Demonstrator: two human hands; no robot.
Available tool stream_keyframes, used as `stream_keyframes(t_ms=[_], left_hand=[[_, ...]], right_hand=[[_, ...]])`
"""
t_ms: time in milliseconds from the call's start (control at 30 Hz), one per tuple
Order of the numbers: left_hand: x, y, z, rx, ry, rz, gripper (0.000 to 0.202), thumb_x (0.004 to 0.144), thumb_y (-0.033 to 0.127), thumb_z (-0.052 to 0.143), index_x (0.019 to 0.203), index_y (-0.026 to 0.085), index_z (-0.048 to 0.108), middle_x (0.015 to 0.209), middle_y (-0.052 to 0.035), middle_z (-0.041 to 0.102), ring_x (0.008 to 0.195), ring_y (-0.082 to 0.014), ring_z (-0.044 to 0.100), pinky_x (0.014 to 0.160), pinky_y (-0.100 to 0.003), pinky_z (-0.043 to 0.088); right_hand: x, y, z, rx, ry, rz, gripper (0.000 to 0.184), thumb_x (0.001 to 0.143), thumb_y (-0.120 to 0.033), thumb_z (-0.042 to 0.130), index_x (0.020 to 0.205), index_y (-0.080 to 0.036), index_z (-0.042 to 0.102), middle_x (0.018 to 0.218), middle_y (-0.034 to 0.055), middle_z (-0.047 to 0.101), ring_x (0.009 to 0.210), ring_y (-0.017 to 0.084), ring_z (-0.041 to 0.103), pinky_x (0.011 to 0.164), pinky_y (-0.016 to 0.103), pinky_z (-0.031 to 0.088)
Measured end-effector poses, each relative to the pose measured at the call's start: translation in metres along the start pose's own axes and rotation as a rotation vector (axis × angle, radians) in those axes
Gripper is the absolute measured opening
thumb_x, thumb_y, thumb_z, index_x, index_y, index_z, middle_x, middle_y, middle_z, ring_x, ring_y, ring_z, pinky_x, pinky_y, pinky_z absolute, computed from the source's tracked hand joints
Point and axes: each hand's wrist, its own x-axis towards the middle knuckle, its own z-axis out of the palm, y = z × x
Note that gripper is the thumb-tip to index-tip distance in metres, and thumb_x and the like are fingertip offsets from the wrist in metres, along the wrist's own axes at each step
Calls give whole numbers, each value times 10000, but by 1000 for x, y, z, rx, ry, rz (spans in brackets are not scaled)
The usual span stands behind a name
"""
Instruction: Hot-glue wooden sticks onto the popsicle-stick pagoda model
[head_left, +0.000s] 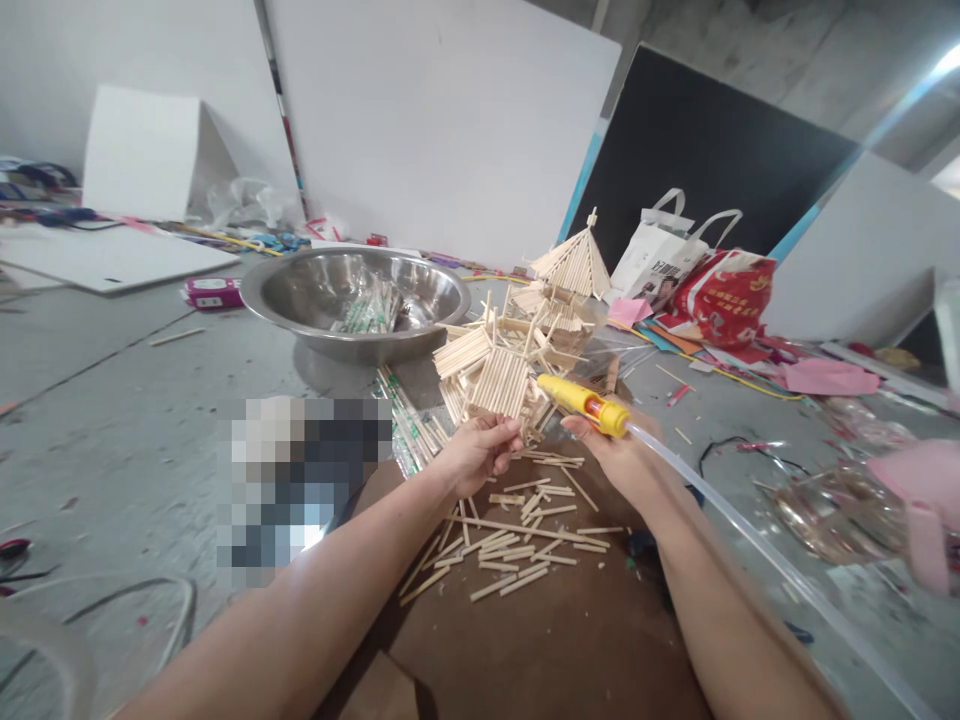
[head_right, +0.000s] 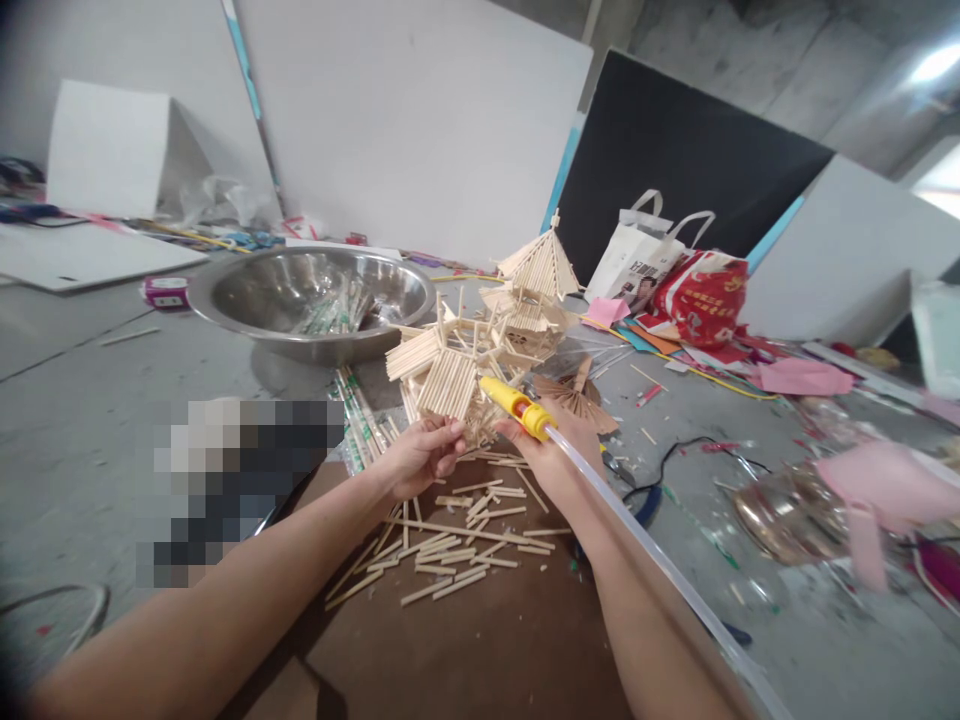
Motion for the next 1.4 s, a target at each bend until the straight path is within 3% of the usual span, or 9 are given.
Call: stream_keyframes(t_ms=[833,1033,1200,1400], left_hand=[[0,-3,-1,-14,-6,-3,221,643,272,620,643,139,444,523,39,522,322,-10,367,324,-141,219],[0,-3,-2,9,-25,-1,217,649,280,614,632,136,453,519,36,532,307,-12,365,315,-147,218],[-1,-5,-1,79,-74,-96,218,627,282,633,632,130,477,515,21,552,292,-18,372,297,-155,202],[-2,-3,-1,110,-61,-94,222,621,294,637,625,133,483,509,16,556,296,-19,374,301,-160,208]], right_hand=[[-2,0,-3,-111,-33,-7,381,690,-571,418,708,-207,528,590,12,582,533,158,523,461,235,315],[-2,-2,-14,-111,-94,27,406,682,-586,413,739,-212,561,590,14,591,552,166,539,457,239,323],[-3,-6,-27,-16,-195,53,413,686,-574,420,773,-209,593,661,32,627,600,176,564,488,250,358],[-3,-7,-17,57,-252,63,425,666,-585,436,808,-215,590,655,28,625,605,178,569,480,256,363]])
